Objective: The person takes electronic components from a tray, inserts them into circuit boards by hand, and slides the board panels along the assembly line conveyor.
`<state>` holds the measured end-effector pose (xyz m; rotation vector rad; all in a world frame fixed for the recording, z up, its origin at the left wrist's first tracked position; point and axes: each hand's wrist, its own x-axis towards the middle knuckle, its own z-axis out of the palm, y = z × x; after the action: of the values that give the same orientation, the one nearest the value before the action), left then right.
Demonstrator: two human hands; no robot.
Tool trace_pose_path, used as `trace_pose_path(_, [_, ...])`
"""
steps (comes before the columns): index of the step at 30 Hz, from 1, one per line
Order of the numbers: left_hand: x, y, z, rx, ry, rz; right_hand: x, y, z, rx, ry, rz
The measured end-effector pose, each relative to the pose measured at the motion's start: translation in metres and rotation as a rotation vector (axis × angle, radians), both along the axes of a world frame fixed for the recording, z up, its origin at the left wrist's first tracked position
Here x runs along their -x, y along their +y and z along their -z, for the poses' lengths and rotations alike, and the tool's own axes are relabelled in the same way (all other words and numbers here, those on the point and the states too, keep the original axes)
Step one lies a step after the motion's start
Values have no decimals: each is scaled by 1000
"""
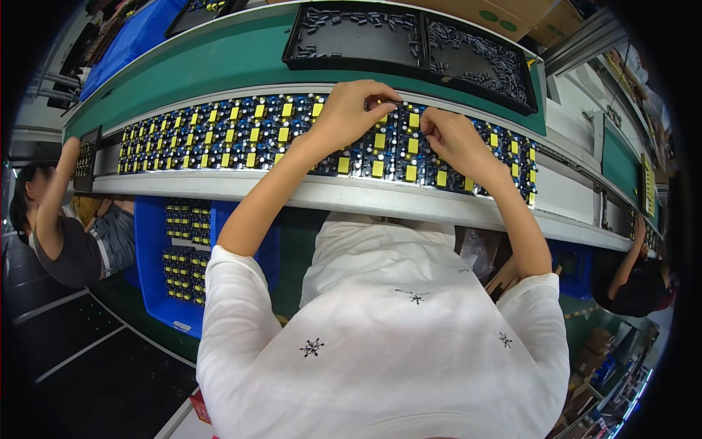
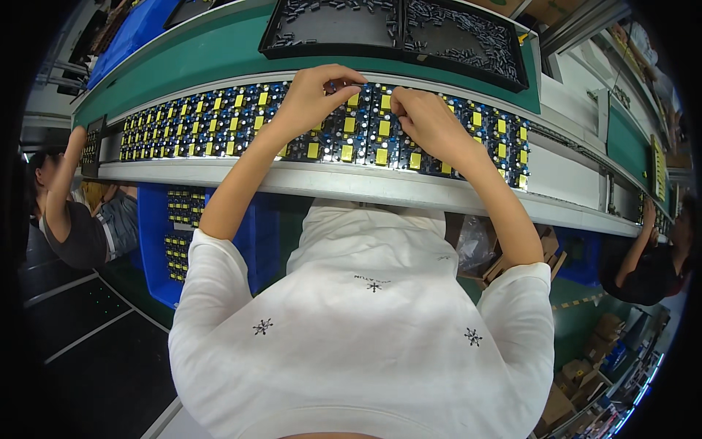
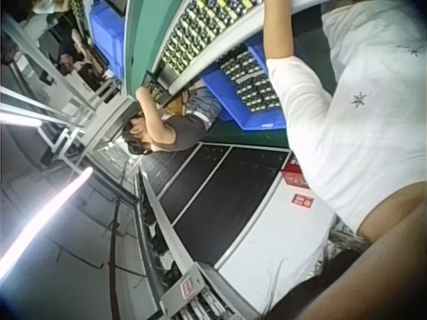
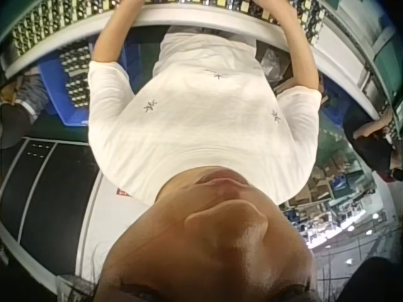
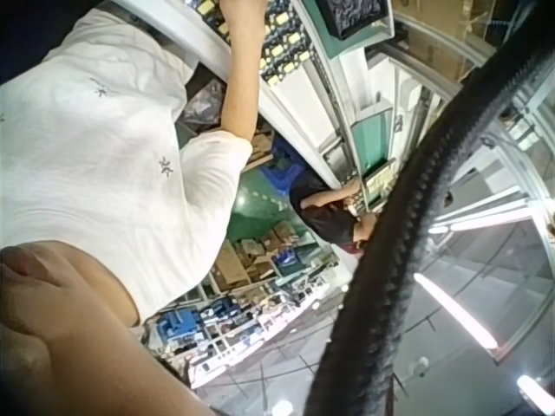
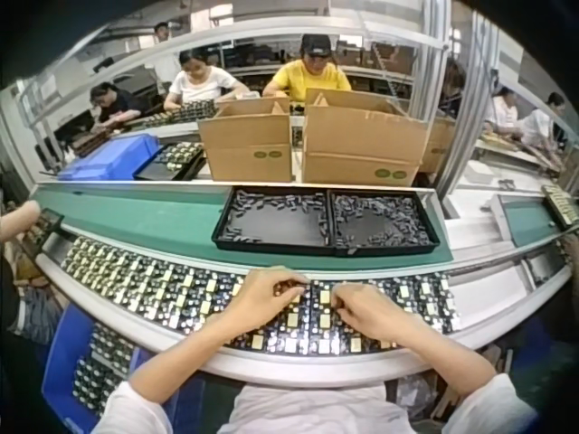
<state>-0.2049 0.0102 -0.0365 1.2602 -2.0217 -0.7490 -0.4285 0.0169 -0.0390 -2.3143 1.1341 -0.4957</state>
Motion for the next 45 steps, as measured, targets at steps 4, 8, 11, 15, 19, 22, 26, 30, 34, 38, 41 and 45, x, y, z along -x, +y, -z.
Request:
trace_pose_path(4, [-2,1,2,8,20,10,-1,-7,-4,46,13,-120])
trace_pose_path(8, [-1,3,0,-15,30,12,-4,-11,-7,82,35,-172])
trace_pose_path(11, [2,6,-3,-79,20,7,-5,-21,-12,-147,118,-171])
trace_pose_path(15, [7,7,-4,-128,26,49,-1,-34,-22,-142,171,-207])
trace_pose_path(19, [10,9,-6,-180,69,0,17,-73,-21,-143,-65,-205])
trace_pose_path(22, [14,6,-1,-343,241,56,37,-109,0,219,-94,188])
trace_pose_path(26, [25,11,-4,-406,198,97,48,-130,24,252,10,231])
trace_pose_path(30, [39,28,-19,-318,-101,243,45,-126,15,-26,84,98])
trace_pose_path(34, [44,42,-7,124,-252,407,48,-128,14,-1,113,48])
trace_pose_path(38, [48,42,3,95,-302,363,48,-128,16,27,101,43])
trace_pose_path(41, [49,42,7,113,-285,338,47,-129,16,27,93,44])
trace_pose_path(45, [50,45,5,95,-311,324,47,-128,19,15,73,48])
